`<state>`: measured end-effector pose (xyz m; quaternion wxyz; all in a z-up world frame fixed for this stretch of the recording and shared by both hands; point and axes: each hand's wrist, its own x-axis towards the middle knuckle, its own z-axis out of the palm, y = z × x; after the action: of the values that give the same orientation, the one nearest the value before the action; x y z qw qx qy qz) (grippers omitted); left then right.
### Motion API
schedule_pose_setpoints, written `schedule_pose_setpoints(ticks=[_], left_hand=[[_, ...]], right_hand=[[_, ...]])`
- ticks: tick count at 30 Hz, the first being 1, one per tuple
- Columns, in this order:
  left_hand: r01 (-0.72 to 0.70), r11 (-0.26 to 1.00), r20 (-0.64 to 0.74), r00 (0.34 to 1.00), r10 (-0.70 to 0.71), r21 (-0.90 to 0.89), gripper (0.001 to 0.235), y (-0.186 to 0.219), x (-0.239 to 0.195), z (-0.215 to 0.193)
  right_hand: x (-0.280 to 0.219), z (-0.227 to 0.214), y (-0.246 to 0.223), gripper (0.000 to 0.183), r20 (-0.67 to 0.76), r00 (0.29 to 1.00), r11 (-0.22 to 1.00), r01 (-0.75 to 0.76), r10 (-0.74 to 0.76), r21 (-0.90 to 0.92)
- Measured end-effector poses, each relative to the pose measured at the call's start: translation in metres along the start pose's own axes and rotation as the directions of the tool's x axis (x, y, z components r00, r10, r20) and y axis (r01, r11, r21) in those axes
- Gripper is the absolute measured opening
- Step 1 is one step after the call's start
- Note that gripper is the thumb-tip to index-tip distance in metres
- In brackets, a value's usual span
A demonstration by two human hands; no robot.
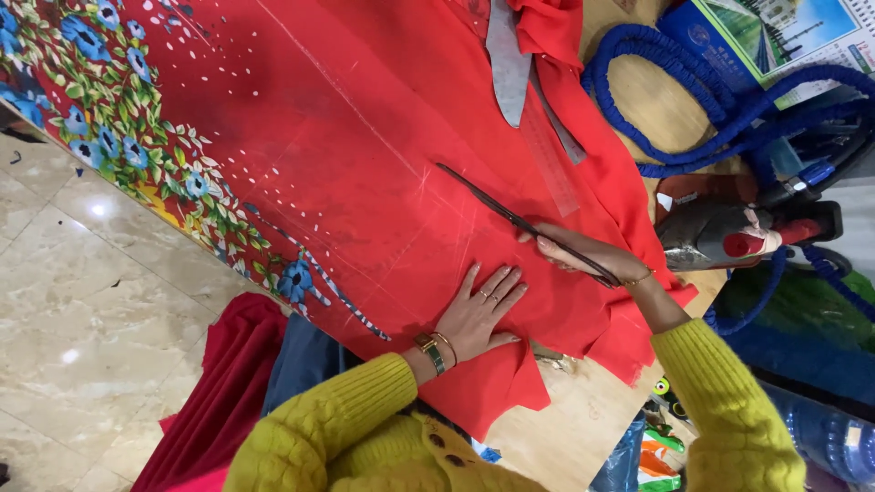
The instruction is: Cutting out pattern pieces from red floral fabric using large scissors and marking tools
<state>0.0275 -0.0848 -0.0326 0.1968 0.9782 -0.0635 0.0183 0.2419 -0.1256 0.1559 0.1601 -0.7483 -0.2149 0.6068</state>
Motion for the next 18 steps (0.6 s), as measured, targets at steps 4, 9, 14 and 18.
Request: schedule_pose_setpoints(ticks=[4,9,14,18], left_hand=[[-0.005,1.0,-0.018,1.0,0.005,0.012,0.087,0.0,0.001,0.002],[-0.005,1.0,-0.048,0.999,0.007,0.023,0.088,-0.001,0.0,0.006],[-0.011,1.0,-0.068,0.998,0.012,0.016,0.089,-0.001,0.0,0.006],[-0.005,0.998,-0.083,0.996,0.011,0.068,0.09,-0.001,0.0,0.007]], right_hand=[[0.031,-0.002,0.042,0.063,0.016,0.999,0.998,0.034,-0.034,0.051],[0.028,-0.004,0.032,0.069,0.014,0.999,0.999,0.032,-0.033,0.039],[0.015,0.004,-0.01,0.06,-0.001,0.998,0.998,0.055,-0.055,0.001],[0.013,0.01,-0.027,0.059,-0.02,0.996,0.996,0.082,-0.083,-0.024]])
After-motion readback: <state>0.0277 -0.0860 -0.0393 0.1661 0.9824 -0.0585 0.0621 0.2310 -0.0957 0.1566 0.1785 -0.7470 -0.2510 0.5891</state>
